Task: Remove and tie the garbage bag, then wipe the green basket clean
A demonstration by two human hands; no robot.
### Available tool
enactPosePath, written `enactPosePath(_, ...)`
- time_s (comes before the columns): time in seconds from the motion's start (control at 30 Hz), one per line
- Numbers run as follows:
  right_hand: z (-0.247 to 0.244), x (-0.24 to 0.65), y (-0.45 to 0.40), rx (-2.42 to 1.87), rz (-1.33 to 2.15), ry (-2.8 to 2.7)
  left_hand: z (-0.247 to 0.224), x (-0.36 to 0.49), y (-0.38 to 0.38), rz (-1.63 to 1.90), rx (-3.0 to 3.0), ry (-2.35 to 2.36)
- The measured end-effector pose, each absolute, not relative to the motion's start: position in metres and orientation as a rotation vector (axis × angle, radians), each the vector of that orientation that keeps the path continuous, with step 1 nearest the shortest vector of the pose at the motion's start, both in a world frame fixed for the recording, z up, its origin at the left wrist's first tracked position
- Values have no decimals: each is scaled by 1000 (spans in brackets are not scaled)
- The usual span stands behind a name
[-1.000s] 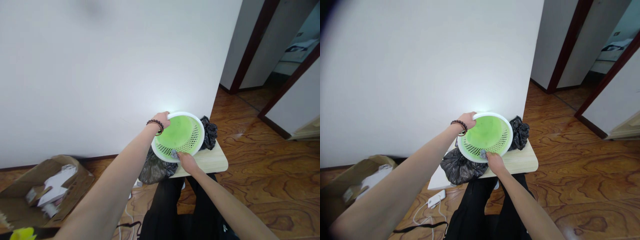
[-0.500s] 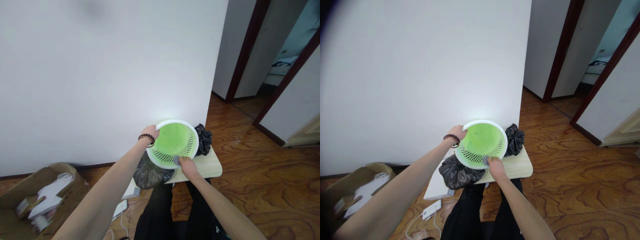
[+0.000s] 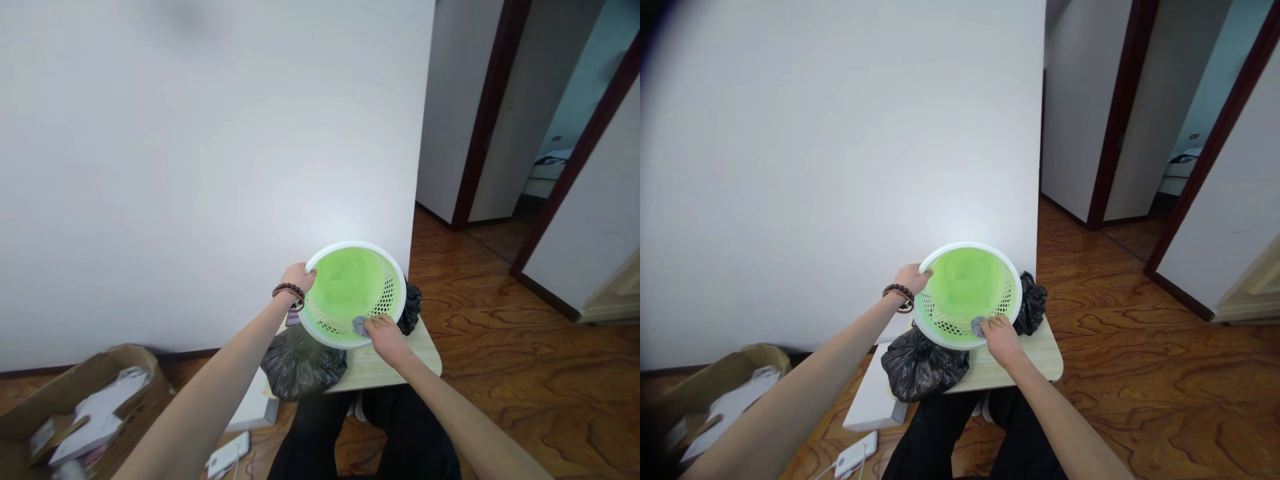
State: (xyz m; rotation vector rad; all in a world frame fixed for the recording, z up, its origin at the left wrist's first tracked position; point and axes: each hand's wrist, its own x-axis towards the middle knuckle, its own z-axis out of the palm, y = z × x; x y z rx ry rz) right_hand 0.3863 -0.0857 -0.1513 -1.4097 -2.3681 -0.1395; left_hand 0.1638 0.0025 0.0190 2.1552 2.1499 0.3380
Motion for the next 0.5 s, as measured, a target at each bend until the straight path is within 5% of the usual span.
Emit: enactPosePath(0.5, -191, 372, -101, -1581, -9, -2349, -42, 153, 16, 759, 1725, 2027)
